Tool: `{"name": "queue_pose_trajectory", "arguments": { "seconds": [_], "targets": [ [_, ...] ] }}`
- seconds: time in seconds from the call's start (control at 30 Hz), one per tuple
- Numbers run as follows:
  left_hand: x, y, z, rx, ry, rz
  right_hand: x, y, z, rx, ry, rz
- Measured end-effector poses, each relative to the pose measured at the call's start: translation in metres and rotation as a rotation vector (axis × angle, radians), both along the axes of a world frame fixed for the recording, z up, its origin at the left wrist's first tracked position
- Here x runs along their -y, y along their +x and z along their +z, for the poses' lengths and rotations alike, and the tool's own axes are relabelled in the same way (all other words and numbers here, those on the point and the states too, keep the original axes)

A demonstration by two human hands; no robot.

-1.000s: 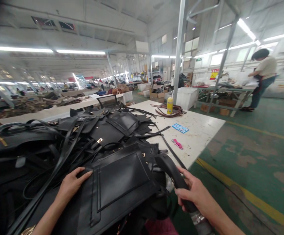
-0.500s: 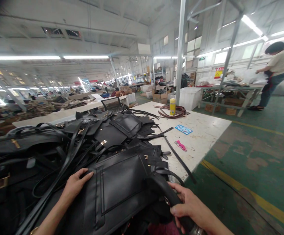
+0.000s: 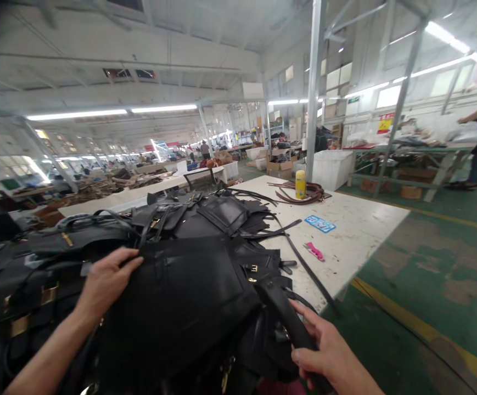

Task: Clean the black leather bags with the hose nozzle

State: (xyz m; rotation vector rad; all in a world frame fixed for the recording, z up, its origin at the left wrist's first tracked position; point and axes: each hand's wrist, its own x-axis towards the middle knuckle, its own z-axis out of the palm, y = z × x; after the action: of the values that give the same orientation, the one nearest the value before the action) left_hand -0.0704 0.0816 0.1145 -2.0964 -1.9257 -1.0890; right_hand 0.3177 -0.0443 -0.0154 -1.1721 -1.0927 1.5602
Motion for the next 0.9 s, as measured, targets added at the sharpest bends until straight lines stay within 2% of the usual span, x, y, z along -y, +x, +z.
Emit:
{"name": "queue_pose_trajectory", "arguments": {
  "seconds": [0.07,0.13,0.17,0.2,0.23,0.27,0.3,0.33,0.43,0.5,0.57,0.6,0.63,0.7,0.8,0.9],
  "targets": [
    [0.011,0.008,0.047,-0.232,0.336,0.027,0.002,0.005,0.007,0.015,0.002,-0.042],
    [0.028,0.020,0.085,-0.452,0.563,0.026,0.004,0.011,0.010,0.030,0.011,-0.081],
    [0.037,0.028,0.096,-0.542,0.634,-0.002,0.005,0.013,0.011,0.032,0.021,-0.096],
    [0.046,0.037,0.101,-0.621,0.674,-0.045,0.006,0.015,0.010,0.031,0.028,-0.111],
    [0.055,0.046,0.099,-0.684,0.689,-0.104,0.008,0.017,0.009,0.028,0.030,-0.127],
    [0.063,0.055,0.089,-0.735,0.684,-0.174,0.010,0.019,0.008,0.024,0.027,-0.146],
    [0.071,0.064,0.072,-0.770,0.651,-0.244,0.012,0.020,0.007,0.023,0.022,-0.166],
    [0.078,0.072,0.049,-0.790,0.598,-0.317,0.015,0.022,0.007,0.025,0.015,-0.183],
    [0.098,0.090,-0.045,-0.772,0.429,-0.476,0.023,0.026,0.007,0.051,-0.011,-0.190],
    [0.111,0.092,-0.109,-0.698,0.367,-0.452,0.029,0.029,0.007,0.092,-0.039,-0.176],
    [0.122,0.087,-0.158,-0.649,0.361,-0.416,0.035,0.031,0.008,0.134,-0.046,-0.186],
    [0.127,0.082,-0.175,-0.627,0.346,-0.390,0.037,0.032,0.007,0.152,-0.037,-0.199],
    [0.131,0.076,-0.186,-0.609,0.329,-0.369,0.039,0.032,0.007,0.167,-0.021,-0.208],
    [0.137,0.063,-0.197,-0.552,0.291,-0.309,0.042,0.029,0.006,0.191,-0.002,-0.165],
    [0.143,0.051,-0.196,-0.430,0.253,-0.214,0.043,0.019,0.007,0.213,0.003,-0.002],
    [0.145,0.053,-0.189,-0.310,0.164,-0.179,0.042,-0.002,0.015,0.152,0.009,0.188]
  ]
}}
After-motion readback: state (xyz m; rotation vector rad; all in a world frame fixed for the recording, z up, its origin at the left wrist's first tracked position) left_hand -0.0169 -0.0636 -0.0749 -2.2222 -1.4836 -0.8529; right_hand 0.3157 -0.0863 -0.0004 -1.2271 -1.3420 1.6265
